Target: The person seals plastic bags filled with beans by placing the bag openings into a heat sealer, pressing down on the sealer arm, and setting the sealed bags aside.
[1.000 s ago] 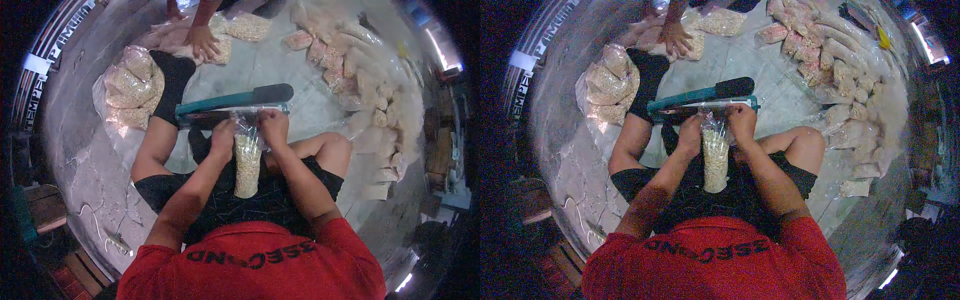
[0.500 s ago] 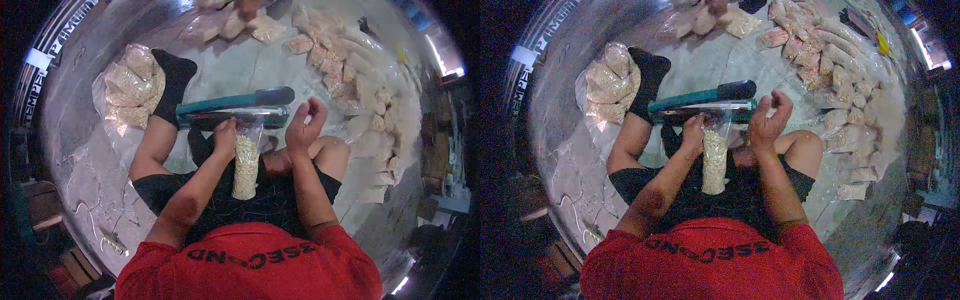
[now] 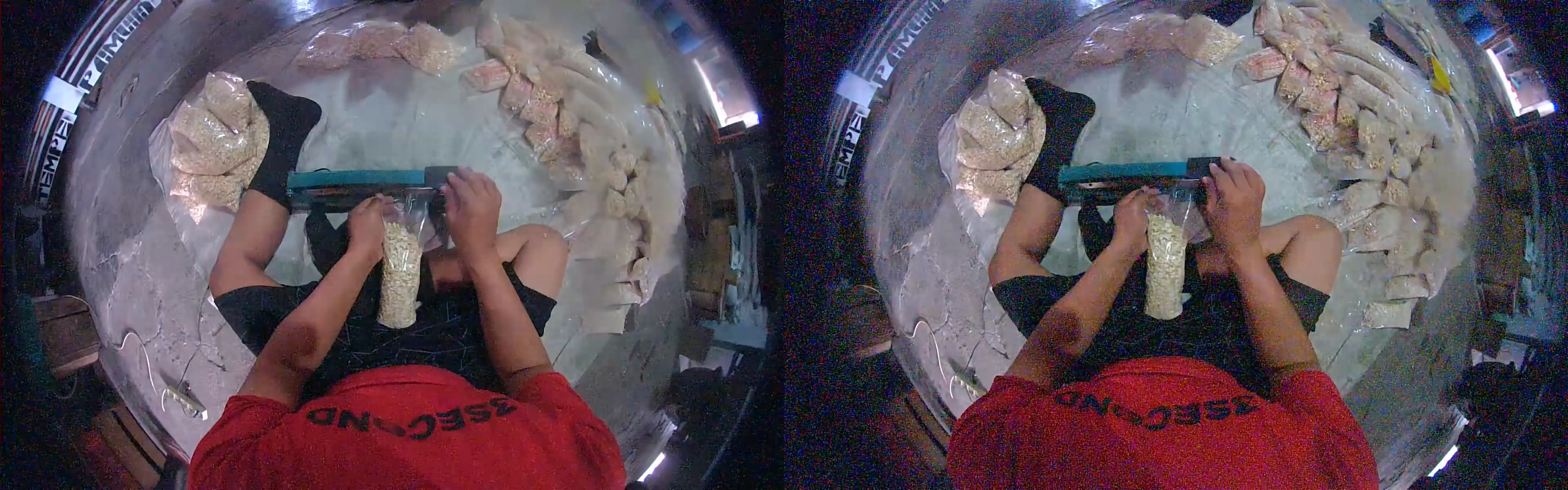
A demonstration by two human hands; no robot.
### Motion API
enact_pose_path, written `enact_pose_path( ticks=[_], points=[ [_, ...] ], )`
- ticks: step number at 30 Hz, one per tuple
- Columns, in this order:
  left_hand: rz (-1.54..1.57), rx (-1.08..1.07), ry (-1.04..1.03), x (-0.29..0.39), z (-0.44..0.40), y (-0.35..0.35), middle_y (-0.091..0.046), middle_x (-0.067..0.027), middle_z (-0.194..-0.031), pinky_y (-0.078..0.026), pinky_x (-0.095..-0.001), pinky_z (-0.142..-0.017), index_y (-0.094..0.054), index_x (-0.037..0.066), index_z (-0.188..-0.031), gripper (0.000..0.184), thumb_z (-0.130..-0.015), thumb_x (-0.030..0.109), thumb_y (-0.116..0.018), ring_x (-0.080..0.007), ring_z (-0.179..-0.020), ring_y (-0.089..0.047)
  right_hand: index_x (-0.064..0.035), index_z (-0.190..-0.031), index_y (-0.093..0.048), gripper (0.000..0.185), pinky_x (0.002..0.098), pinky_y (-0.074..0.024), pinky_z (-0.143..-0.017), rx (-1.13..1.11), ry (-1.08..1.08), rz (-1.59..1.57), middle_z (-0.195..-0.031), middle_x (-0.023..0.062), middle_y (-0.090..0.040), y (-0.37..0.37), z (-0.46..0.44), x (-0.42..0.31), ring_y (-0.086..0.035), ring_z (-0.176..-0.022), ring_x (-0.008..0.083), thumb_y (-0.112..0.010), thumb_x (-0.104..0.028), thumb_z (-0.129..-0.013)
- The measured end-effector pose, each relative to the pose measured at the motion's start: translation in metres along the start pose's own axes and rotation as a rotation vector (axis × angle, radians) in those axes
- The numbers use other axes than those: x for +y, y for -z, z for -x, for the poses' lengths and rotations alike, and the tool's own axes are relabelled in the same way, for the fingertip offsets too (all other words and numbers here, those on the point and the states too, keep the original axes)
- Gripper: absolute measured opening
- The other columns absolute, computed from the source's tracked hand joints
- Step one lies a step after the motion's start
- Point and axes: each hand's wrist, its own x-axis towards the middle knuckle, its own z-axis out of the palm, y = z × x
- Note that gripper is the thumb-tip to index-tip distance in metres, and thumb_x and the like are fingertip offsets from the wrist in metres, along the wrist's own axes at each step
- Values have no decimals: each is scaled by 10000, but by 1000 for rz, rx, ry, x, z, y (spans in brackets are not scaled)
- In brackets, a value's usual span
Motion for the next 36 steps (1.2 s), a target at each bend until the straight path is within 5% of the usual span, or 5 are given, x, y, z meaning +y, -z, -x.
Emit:
enact_pose_path(
  ticks=[7, 13, 18, 36],
  points=[
    [0, -128, -21, -4, -4, 11, -672, -98, -904, -517, -373, -762, -662, 7, -997, 291, -1025, 279, -561, -211, -795, -634, -56, -1030, -731, 210, 454, -534, -903, -53, -23, 47, -1161, 149, -713, -10, 5, 5, -668, -1062, 357, -748, -121, -831],
    [-291, 50, 76, 12, 49, 33, -673, -108, -1092, -539, -413, -864, -608, 50, -1111, 309, -1033, 330, -505, -262, -1007, -656, -44, -1045, -725, 213, 466, -547, -926, -3, 10, 83, -1161, 173, -718, -17, 10, 4, -688, -1050, 375, -747, -126, -850],
    [79, -54, 258, 24, 65, 74, -645, -163, -1203, -526, -435, -980, -511, 44, -1261, 391, -1032, 361, -520, -299, -1127, -640, -36, -1074, -720, 231, 459, -537, -945, -21, 77, 100, -1177, 184, -712, -22, 12, 6, -681, -1072, 378, -738, -123, -862],
    [32, -140, 237, 26, 47, 69, -639, -167, -1228, -509, -446, -986, -505, 58, -1312, 451, -1022, 401, -547, -303, -1142, -619, -60, -1076, -721, 210, 428, -525, -961, 41, -53, 117, -1175, 155, -710, -19, 16, 2, -665, -1109, 346, -723, -109, -872]
  ],
)
